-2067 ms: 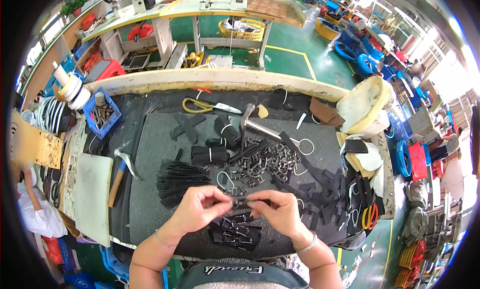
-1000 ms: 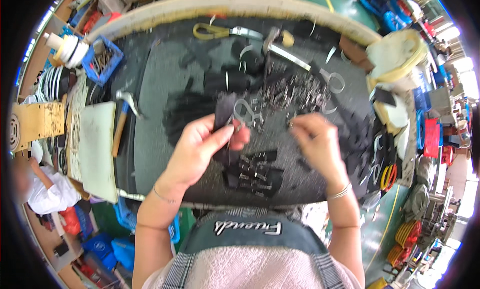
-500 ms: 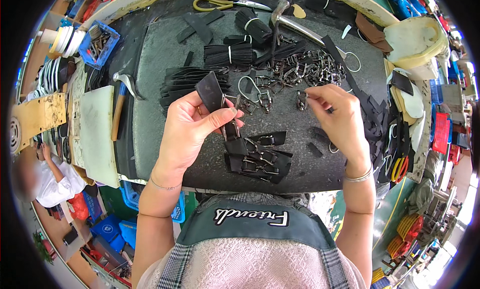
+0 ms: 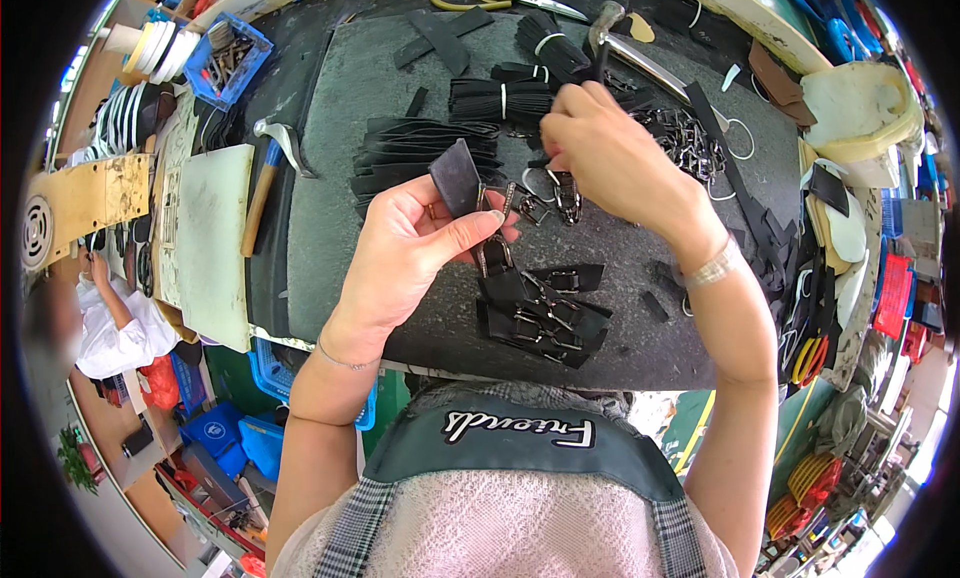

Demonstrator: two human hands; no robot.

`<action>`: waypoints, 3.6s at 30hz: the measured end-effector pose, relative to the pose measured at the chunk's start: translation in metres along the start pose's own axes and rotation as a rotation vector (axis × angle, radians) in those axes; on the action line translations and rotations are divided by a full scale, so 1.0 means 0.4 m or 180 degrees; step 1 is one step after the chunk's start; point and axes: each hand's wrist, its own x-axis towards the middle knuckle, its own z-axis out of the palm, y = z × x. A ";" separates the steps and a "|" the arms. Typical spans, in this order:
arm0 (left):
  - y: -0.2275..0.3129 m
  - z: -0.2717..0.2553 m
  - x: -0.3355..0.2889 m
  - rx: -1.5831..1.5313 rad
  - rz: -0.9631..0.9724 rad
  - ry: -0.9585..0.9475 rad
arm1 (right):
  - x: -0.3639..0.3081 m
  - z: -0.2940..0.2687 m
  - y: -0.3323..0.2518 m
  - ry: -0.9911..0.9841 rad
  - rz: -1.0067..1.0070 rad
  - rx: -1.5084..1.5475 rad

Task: The person is assembling leather strips and metal buckles for footwear components.

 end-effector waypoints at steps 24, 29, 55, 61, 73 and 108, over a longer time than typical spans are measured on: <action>-0.027 0.089 0.019 -0.0187 0.0363 -0.0142 | -0.157 -0.124 -0.202 0.1866 0.0625 0.1052; -0.029 0.096 0.013 -0.0100 0.0489 -0.0109 | -0.156 -0.074 -0.207 0.2155 0.0349 0.1170; -0.023 0.082 0.006 0.0561 0.1128 0.0033 | -0.163 -0.029 -0.206 0.1612 0.1460 0.2779; -0.008 0.072 0.006 -0.0161 0.0331 -0.0241 | -0.158 -0.057 -0.196 0.0543 0.1182 0.2008; -0.049 0.026 0.004 -0.1836 -0.0866 -0.0805 | -0.184 -0.061 -0.179 0.0534 0.0991 0.2409; -0.066 0.084 -0.001 0.1280 0.1999 0.0157 | -0.173 -0.041 -0.210 0.1080 0.2037 0.3104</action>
